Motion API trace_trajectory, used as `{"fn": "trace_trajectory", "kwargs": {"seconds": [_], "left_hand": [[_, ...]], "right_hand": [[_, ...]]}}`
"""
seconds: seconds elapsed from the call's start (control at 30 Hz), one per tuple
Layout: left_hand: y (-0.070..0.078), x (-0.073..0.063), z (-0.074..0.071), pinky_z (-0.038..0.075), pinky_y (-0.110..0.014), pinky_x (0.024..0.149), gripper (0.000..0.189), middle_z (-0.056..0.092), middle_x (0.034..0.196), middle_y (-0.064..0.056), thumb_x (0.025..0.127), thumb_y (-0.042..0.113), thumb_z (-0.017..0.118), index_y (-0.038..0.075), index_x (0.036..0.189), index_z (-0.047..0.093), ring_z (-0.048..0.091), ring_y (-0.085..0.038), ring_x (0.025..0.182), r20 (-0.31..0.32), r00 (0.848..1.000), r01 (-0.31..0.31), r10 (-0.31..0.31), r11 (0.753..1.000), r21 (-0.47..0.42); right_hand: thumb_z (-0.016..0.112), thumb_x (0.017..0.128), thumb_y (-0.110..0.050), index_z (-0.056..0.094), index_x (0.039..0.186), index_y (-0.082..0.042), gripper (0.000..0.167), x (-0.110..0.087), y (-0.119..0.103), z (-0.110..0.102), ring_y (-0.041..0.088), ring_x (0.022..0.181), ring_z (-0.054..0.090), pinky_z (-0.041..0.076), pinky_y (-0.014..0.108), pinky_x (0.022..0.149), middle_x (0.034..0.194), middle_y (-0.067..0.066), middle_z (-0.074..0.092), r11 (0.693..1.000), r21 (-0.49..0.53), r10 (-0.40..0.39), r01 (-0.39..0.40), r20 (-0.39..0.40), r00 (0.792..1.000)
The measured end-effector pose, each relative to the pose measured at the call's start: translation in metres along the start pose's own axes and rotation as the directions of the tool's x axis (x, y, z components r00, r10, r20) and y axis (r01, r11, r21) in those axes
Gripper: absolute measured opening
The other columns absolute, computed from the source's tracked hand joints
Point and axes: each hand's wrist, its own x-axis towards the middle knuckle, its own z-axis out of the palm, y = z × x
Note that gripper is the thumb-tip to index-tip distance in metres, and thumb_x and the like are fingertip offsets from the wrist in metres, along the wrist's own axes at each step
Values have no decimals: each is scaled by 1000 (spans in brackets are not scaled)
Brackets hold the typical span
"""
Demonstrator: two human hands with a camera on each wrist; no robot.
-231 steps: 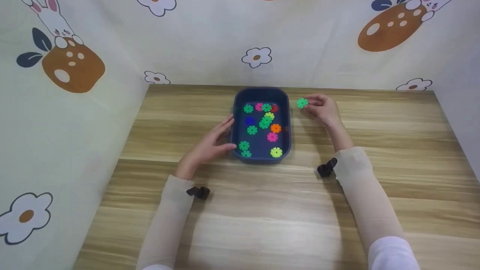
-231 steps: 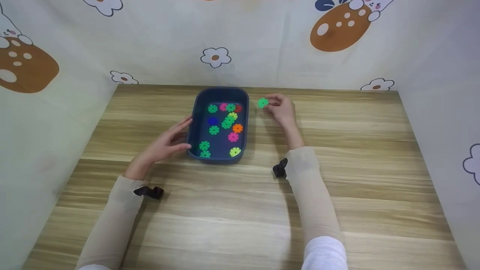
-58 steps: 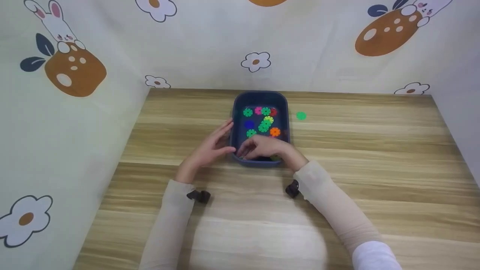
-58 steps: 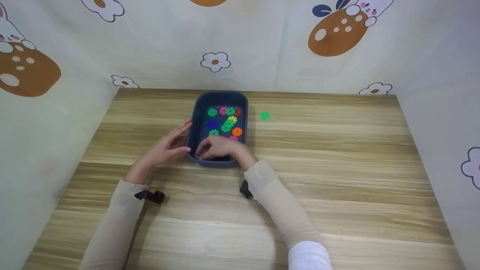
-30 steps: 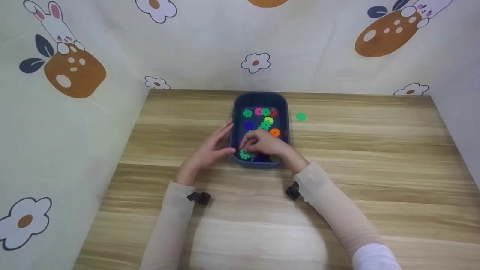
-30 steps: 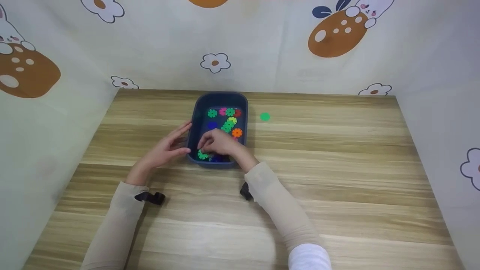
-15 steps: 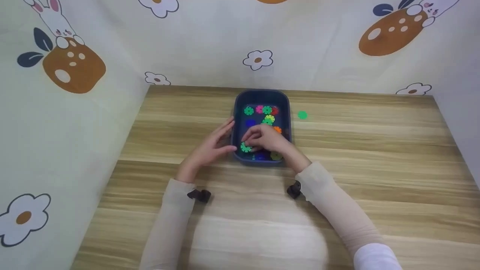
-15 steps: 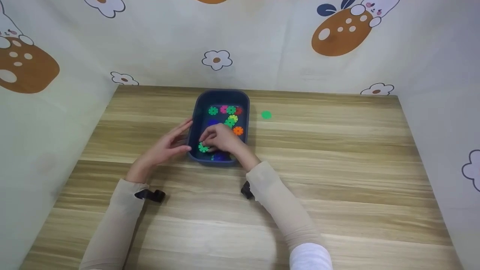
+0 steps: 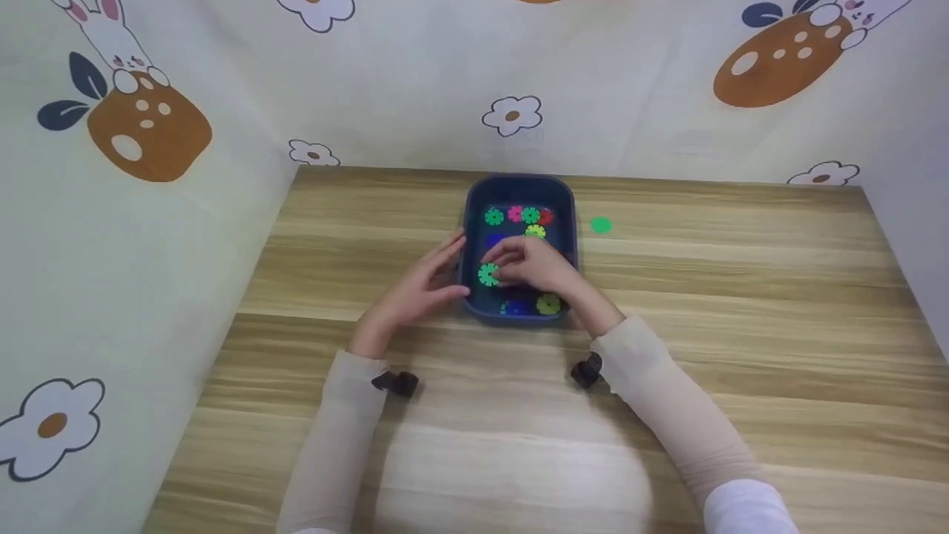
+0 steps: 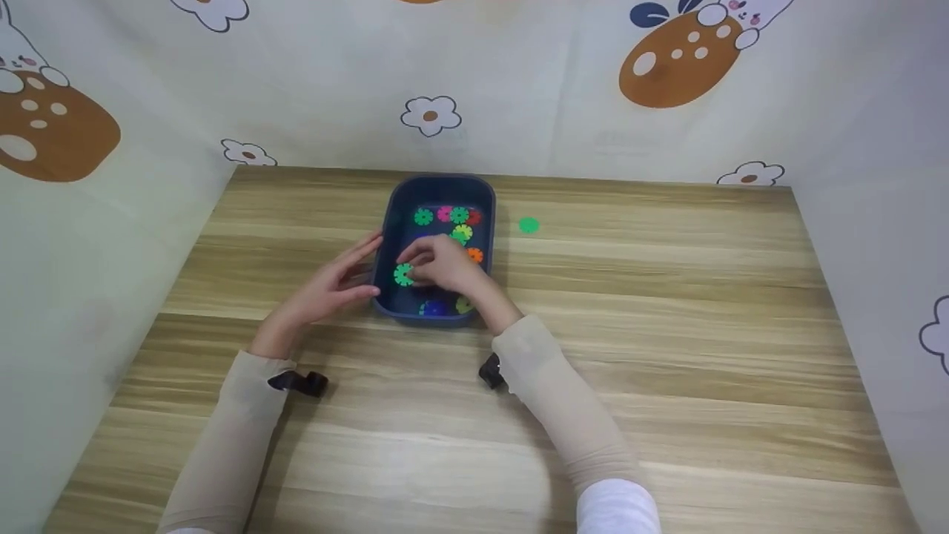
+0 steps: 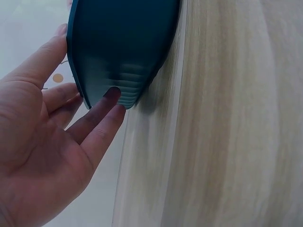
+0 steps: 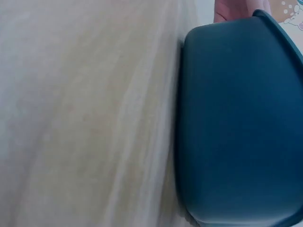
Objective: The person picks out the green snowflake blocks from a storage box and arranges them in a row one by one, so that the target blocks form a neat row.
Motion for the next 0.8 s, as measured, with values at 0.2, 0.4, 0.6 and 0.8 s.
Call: {"fn": "trace_trajectory", "kwargs": {"seconds": [0.2,0.4,0.6,0.8], "left_hand": [[0,1,1,35,-43,120,76,14,169,-1,96,21,67,11,159,26,26,-27,153,13,1000,2,-2,999,-36],[-3,1,1,32,-46,121,75,17,168,-8,95,20,68,8,158,27,21,-29,154,-2,1000,-31,31,999,-40],[-2,0,1,33,-46,121,76,17,169,-8,95,20,68,8,158,27,26,-31,152,-3,1000,-31,31,998,-58],[-3,0,1,36,-44,119,76,16,169,-7,94,20,69,9,158,28,31,-30,151,0,1000,-22,22,998,-55]], "right_hand": [[63,92,2,67,117,5,25,-3,-3,-7,13,86,72,62,36,85,110,21,71,1000,9,-17,17,-19,1000],[67,90,2,68,115,5,25,-4,-8,-14,10,84,71,62,33,82,107,21,72,999,7,-54,54,-71,996],[68,90,2,67,116,7,26,-6,-12,-22,11,84,71,62,37,84,100,14,73,997,21,-68,71,-111,992],[67,91,2,63,115,7,25,-9,-15,-30,14,84,72,59,46,87,96,12,73,997,45,-61,69,-153,986]]}}
